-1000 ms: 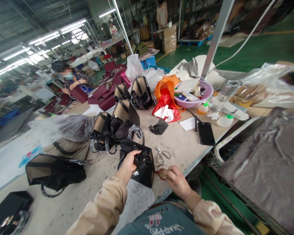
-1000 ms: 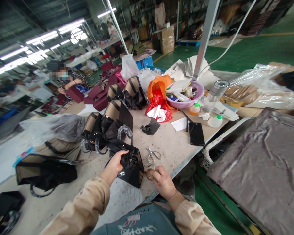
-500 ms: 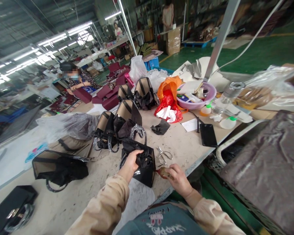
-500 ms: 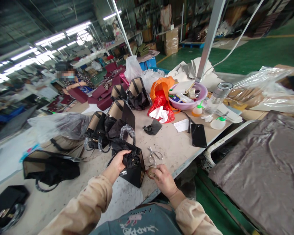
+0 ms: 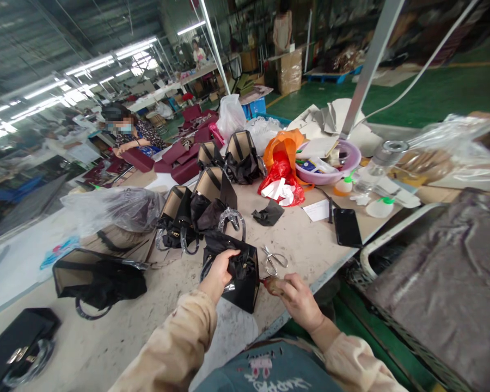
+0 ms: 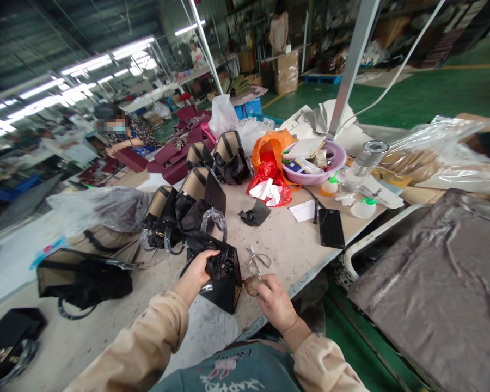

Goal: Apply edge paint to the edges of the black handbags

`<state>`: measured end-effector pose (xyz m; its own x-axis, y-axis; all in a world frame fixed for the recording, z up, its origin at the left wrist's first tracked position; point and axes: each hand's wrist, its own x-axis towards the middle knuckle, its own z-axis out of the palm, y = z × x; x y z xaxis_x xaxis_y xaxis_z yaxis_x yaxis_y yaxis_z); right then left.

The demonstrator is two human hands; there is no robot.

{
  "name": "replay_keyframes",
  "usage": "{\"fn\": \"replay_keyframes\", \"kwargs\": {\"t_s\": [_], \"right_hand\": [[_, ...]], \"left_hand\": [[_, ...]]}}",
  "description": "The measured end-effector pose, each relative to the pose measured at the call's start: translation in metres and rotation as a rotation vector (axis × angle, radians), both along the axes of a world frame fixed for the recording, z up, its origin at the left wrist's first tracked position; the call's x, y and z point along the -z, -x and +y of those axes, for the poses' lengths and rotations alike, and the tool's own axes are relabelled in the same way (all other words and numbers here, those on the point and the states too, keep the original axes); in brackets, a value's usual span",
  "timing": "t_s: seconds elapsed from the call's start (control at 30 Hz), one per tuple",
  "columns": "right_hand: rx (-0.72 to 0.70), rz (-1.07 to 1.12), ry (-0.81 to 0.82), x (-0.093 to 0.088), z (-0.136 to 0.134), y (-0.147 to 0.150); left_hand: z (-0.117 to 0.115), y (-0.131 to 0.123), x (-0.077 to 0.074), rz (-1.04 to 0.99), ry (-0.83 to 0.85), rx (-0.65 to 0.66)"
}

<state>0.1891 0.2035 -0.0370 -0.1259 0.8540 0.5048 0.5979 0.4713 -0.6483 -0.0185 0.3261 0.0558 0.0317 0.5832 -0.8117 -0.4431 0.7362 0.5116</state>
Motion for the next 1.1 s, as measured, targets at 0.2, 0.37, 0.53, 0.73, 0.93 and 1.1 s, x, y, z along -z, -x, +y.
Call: {"fn": "replay_keyframes", "kwargs": {"t_s": [0.2,0.37,0.53,0.73,0.93,1.1], "right_hand": [[0.016,-0.011,-0.023,-0.008,0.0,-0.002],[0.029,-0.005,-0.029,-0.011,0.005,-0.004],[0.049,0.008,-0.035,-0.012,0.01,-0.006],[0.08,0.035,-0.053,-0.022,0.015,-0.007],[0.111,0.079,-0.037,-0.029,0.021,-0.008],[0.141,0.114,-0.022,-0.032,0.024,-0.007]], "left_hand": [[0.0,0.002,0.001,-0.005,0.006,-0.001],[-0.002,0.003,0.001,0.001,0.0,-0.002],[-0.001,0.004,0.004,0.009,-0.015,-0.009],[0.0,0.007,0.006,0.001,-0.022,-0.009],[0.0,0.007,0.005,-0.007,-0.02,-0.006],[0.0,0.008,0.002,-0.011,-0.003,0.016]]}}
